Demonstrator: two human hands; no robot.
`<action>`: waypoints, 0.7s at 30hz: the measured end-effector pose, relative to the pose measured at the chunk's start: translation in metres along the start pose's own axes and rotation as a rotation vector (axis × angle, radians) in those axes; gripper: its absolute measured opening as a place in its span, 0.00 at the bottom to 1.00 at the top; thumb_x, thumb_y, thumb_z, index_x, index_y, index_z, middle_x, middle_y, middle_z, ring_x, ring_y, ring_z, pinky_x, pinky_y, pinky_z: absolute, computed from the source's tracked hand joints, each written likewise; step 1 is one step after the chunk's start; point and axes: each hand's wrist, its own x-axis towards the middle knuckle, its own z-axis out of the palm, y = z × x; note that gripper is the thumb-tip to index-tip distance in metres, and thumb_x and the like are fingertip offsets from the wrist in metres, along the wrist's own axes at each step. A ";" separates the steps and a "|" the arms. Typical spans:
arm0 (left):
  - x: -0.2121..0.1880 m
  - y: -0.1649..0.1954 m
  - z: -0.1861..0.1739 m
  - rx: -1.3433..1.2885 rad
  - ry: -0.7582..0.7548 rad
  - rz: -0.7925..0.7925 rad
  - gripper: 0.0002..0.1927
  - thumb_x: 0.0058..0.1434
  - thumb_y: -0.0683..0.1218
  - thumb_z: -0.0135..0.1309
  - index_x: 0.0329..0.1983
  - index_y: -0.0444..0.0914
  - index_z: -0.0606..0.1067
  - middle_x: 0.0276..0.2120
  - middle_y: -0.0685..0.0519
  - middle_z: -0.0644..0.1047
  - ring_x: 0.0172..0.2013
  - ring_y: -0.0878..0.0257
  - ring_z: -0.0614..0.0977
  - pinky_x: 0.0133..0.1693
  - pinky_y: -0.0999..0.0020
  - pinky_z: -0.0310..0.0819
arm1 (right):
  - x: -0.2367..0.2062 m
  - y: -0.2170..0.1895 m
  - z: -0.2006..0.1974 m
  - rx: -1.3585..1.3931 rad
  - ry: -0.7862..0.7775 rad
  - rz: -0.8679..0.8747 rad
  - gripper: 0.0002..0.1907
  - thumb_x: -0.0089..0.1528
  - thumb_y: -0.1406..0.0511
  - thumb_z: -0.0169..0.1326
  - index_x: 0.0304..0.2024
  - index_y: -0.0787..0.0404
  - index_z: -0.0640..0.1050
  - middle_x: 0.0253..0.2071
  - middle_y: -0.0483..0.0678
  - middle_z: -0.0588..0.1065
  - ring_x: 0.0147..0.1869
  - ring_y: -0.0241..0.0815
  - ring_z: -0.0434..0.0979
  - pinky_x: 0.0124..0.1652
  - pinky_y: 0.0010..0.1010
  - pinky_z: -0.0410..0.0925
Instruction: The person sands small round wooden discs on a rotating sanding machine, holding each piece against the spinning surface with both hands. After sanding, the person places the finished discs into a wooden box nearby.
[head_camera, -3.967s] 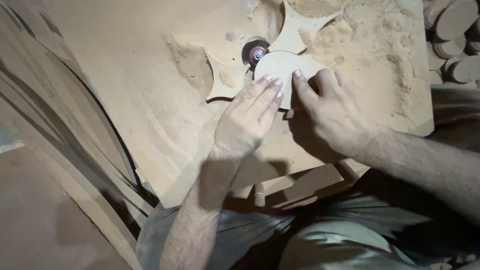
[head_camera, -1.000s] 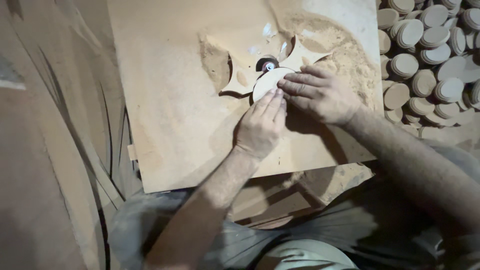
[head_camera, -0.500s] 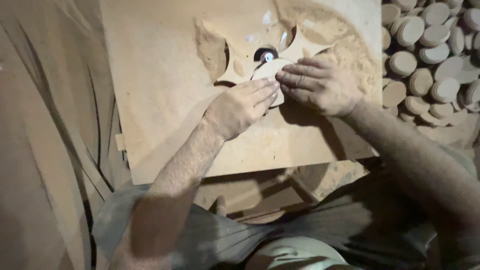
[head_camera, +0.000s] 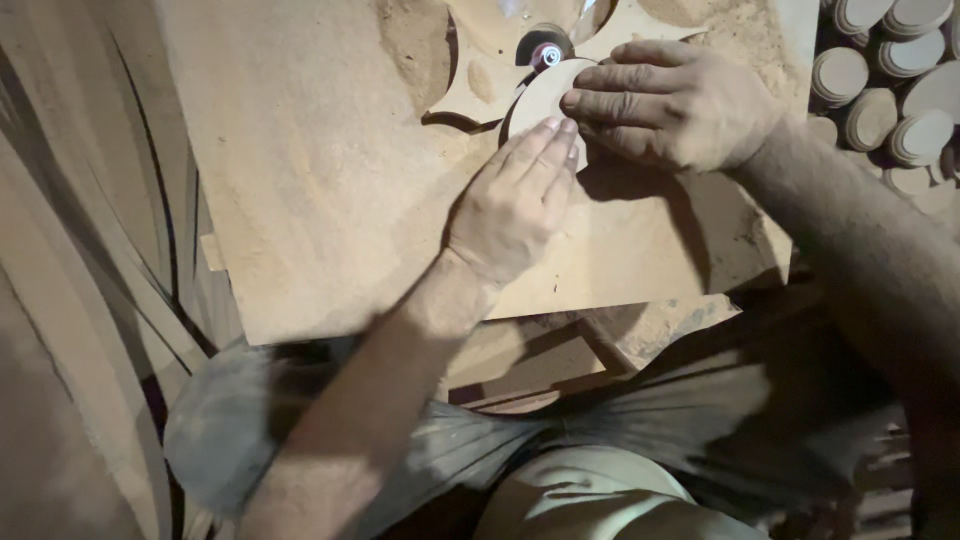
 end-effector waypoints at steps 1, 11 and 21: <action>0.001 0.004 0.000 0.008 0.002 -0.016 0.15 0.66 0.40 0.52 0.52 0.26 0.79 0.57 0.40 0.78 0.61 0.49 0.78 0.64 0.59 0.73 | 0.000 0.003 -0.001 0.003 -0.002 -0.024 0.07 0.63 0.67 0.59 0.43 0.60 0.84 0.58 0.47 0.81 0.64 0.46 0.80 0.61 0.41 0.74; 0.010 0.005 -0.010 0.009 -0.020 0.006 0.15 0.65 0.42 0.58 0.53 0.30 0.79 0.56 0.43 0.79 0.59 0.50 0.79 0.59 0.58 0.76 | 0.000 -0.059 -0.018 0.236 -0.291 0.982 0.17 0.61 0.55 0.56 0.42 0.61 0.81 0.43 0.55 0.80 0.46 0.55 0.81 0.40 0.44 0.73; 0.033 -0.009 -0.038 -0.093 -0.264 0.103 0.18 0.59 0.40 0.58 0.54 0.33 0.79 0.57 0.46 0.79 0.60 0.53 0.79 0.59 0.60 0.75 | 0.020 -0.067 0.021 0.818 -0.349 1.394 0.27 0.69 0.50 0.45 0.36 0.65 0.84 0.37 0.63 0.80 0.43 0.62 0.81 0.47 0.49 0.72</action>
